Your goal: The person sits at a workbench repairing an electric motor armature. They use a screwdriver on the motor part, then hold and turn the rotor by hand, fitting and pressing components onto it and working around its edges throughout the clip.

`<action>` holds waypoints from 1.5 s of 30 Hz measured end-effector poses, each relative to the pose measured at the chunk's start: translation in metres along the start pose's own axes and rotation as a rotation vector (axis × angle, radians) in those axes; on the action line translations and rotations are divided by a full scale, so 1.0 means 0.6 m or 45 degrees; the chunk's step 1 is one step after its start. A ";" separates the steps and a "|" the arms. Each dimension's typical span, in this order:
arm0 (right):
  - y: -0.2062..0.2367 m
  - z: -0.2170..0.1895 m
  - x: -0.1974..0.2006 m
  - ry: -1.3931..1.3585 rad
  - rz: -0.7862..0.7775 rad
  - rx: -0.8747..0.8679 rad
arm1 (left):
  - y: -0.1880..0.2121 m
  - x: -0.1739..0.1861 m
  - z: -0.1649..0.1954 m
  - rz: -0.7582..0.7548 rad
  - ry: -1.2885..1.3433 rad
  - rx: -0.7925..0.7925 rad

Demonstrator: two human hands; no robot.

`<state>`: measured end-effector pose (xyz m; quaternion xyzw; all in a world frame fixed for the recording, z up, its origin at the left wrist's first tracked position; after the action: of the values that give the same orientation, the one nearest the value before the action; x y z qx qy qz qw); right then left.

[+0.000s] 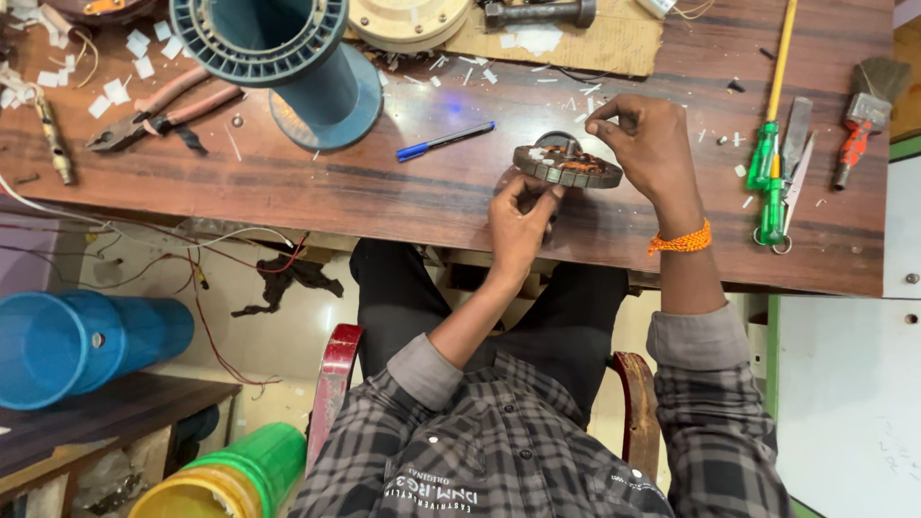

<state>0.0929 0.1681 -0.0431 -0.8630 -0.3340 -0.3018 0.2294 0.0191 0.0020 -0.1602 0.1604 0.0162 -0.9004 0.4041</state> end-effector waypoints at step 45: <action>0.245 -0.055 -0.016 0.082 0.105 0.002 | 0.087 -0.044 0.125 -0.439 -1.412 -1.601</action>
<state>0.1804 0.0455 -0.0548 -0.8656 -0.2909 -0.3195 0.2529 0.0531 -0.0257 -0.0759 -0.5619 0.3369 -0.7213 0.2248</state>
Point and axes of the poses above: each hand's wrist, its own y-axis away from the middle knuckle, its own x-axis out of the back of the hand, z = x × y, the point moved 10 cm from there along -y, towards the middle knuckle, and after that the axes turned 2 degrees about -y, right-handed, at the moved point
